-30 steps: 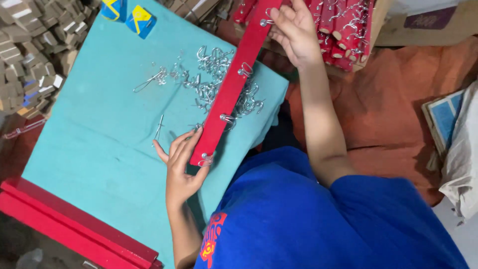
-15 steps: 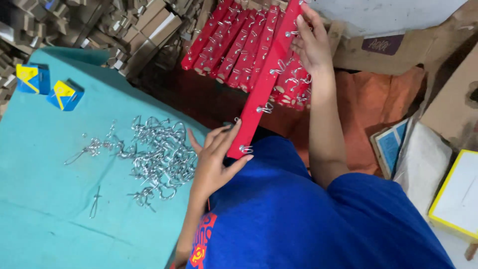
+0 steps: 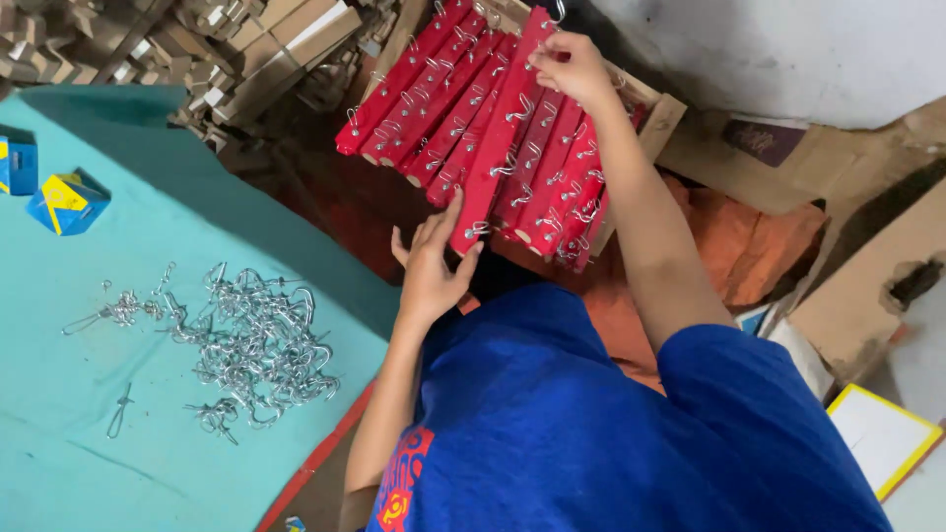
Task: Manually attaching metal clips to red plastic bars and organizing them into a wooden crate
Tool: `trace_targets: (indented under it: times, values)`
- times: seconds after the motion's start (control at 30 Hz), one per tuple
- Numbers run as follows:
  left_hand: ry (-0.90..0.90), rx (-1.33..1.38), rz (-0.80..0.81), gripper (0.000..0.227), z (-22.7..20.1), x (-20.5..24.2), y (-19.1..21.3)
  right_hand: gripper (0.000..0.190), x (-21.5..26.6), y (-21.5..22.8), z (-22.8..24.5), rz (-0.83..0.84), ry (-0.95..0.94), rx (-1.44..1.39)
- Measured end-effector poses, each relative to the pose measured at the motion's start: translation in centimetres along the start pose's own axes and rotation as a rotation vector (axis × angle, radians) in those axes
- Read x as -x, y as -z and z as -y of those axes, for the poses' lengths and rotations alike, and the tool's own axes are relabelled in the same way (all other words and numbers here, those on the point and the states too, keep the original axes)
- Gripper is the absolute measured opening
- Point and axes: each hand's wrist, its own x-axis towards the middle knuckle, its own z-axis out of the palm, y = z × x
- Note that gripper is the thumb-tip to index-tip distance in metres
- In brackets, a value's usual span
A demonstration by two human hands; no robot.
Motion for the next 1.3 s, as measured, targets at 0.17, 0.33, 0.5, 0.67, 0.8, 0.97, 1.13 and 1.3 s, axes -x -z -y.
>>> trace_targets:
  times: [0.17, 0.33, 0.5, 0.67, 0.8, 0.97, 1.13, 1.3]
  values:
    - [0.175, 0.018, -0.056, 0.067, 1.9, -3.9, -3.1, 0.010, -8.6, -0.9, -5.5, 0.031, -0.019, 0.015]
    - [0.351, 0.086, -0.037, 0.068, 4.7, -7.1, -5.5, 0.011, -11.8, 0.2, -8.3, 0.062, 0.010, 0.373]
    - [0.548, 0.197, 0.085, 0.065, 7.3, -8.7, -7.0, 0.022, -12.5, 0.6, -10.1, 0.068, 0.102, 0.627]
    - [0.480, 0.182, 0.096, 0.069, 8.3, -8.1, -7.2, 0.019, -11.8, 0.1, -6.7, 0.110, -0.026, 1.040]
    - [0.402, 0.140, 0.087, 0.070, 8.1, -7.4, -7.8, 0.016, -8.8, 0.1, -1.6, 0.214, -0.142, 1.007]
    - [0.338, 0.232, 0.068, 0.072, 8.5, -7.3, -7.4, 0.015, -9.8, 0.5, -3.5, 0.283, -0.265, 1.025]
    - [0.273, 0.313, 0.056, 0.073, 7.7, -7.6, -7.0, 0.020, -8.7, -0.7, -1.7, 0.320, -0.307, 1.102]
    - [0.285, 0.352, 0.092, 0.073, 7.0, -7.8, -6.6, 0.037, -7.2, -2.3, -3.0, 0.245, -0.269, 1.114]
